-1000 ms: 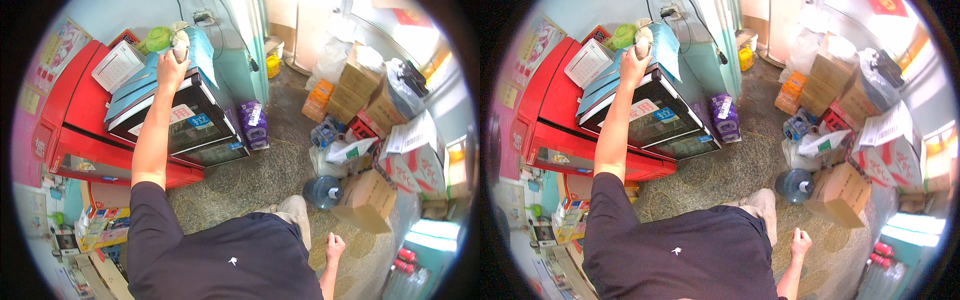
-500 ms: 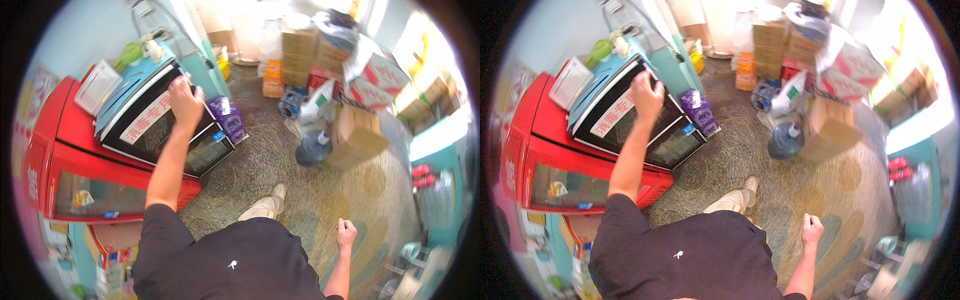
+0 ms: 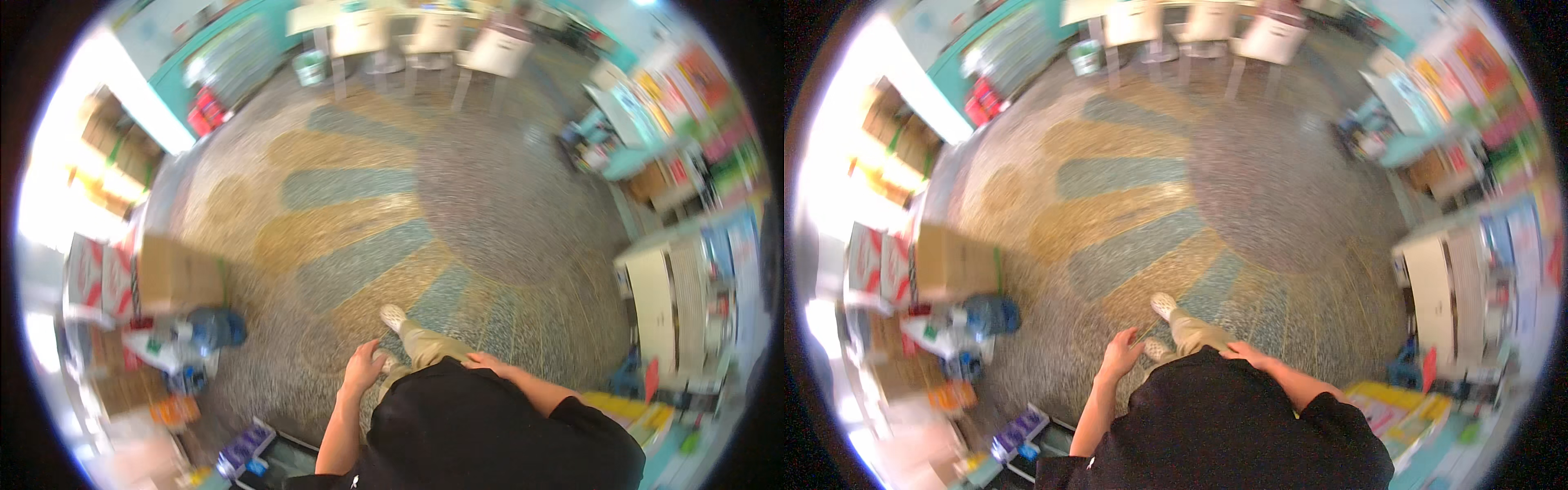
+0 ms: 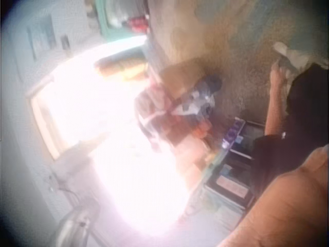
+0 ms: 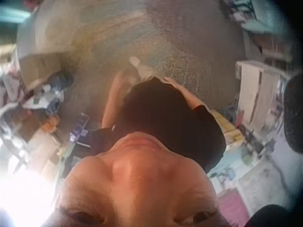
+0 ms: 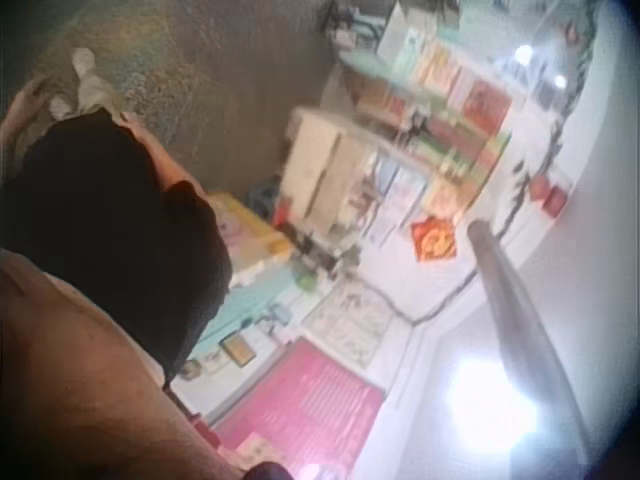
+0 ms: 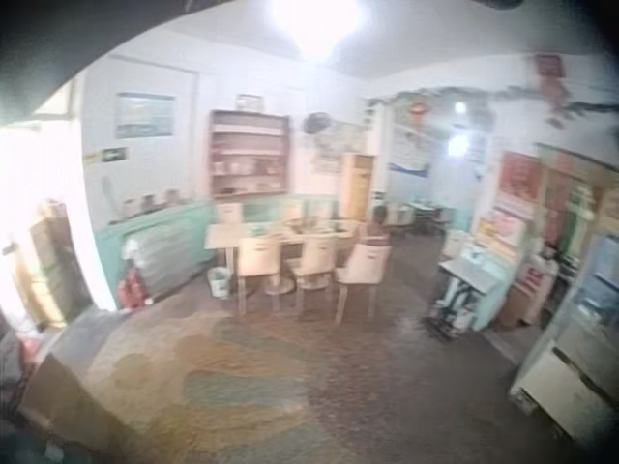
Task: The person cuts the top off a plastic bottle with scissors, wipes the interior with a cloth, and inserts a small red and white cylindrical object into the bottle. The person then rotates the bottle to adjust the inserted object.
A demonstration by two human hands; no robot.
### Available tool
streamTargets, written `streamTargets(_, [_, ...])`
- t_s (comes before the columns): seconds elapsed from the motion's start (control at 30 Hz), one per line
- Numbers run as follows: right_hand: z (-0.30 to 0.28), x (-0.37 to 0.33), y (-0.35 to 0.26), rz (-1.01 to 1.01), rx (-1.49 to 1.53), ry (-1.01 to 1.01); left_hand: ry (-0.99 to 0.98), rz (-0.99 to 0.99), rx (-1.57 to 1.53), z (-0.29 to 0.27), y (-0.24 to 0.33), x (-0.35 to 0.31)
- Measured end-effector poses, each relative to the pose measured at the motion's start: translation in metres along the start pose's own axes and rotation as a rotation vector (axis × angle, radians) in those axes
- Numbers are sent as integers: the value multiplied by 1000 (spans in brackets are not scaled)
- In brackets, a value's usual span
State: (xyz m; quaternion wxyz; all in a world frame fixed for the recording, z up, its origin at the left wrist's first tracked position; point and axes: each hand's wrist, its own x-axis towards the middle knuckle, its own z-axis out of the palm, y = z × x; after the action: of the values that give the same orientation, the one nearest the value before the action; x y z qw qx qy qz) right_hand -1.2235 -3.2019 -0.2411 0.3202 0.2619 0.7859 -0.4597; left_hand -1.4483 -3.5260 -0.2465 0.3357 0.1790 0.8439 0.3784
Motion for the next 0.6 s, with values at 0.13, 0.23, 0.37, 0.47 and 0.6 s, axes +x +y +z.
streamTargets(0.13, [-7, -72, 87, 191, 197, 205, -77, -1, 125, 77, 32, 11])
streamTargets(0.23, [-30, -89, 148, 294, 237, 292, -314, 64, 257, 140, 88, 39])
streamTargets(0.37, [-67, -111, 239, 234, 350, 384, -414, 48, 155, 248, 164, 99])
streamTargets(0.47, [-136, -141, 291, 217, 390, 531, -441, -152, 8, 316, 178, 149])
streamTargets(0.6, [-226, -187, 370, 339, 551, 793, -523, -138, 188, 372, 178, 215])
